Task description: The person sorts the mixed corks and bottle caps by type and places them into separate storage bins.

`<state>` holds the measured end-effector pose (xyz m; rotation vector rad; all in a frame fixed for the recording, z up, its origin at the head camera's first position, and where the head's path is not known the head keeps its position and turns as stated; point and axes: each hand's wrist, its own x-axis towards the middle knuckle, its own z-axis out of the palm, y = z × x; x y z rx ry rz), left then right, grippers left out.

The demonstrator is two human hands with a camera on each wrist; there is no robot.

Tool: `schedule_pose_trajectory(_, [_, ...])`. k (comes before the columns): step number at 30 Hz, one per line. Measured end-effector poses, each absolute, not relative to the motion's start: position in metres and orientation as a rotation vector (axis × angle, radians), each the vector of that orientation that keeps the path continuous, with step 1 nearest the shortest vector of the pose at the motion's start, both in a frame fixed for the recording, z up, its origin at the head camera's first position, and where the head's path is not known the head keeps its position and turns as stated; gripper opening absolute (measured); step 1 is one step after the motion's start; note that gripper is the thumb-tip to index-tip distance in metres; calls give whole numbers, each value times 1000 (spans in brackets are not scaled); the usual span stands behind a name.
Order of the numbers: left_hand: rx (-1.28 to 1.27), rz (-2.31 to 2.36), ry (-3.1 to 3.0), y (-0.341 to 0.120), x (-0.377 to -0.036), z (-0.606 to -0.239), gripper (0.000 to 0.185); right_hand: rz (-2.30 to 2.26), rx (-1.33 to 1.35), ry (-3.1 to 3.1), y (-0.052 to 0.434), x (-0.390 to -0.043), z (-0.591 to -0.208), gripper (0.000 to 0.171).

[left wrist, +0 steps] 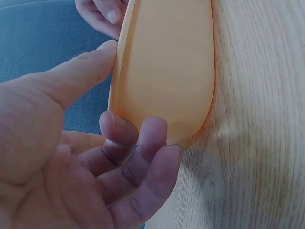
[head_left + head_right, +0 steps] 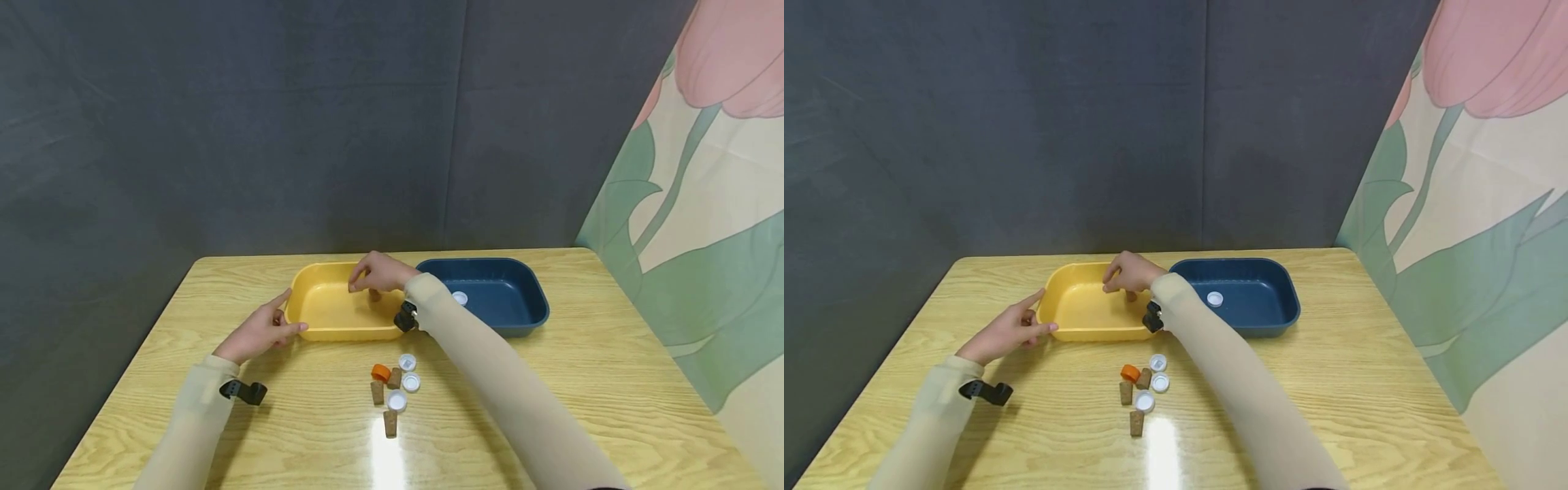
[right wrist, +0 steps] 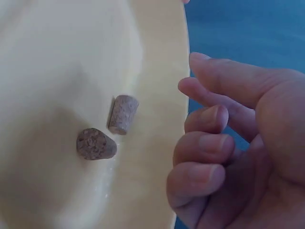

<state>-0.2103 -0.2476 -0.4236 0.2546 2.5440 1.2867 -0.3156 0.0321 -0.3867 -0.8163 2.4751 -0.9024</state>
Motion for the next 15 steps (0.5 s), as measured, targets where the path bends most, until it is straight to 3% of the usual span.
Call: schedule_pose_trajectory(15, [271,1275,2565,-249,-210,-426,100,-1092,-1098,2432,81,-224,-388,21])
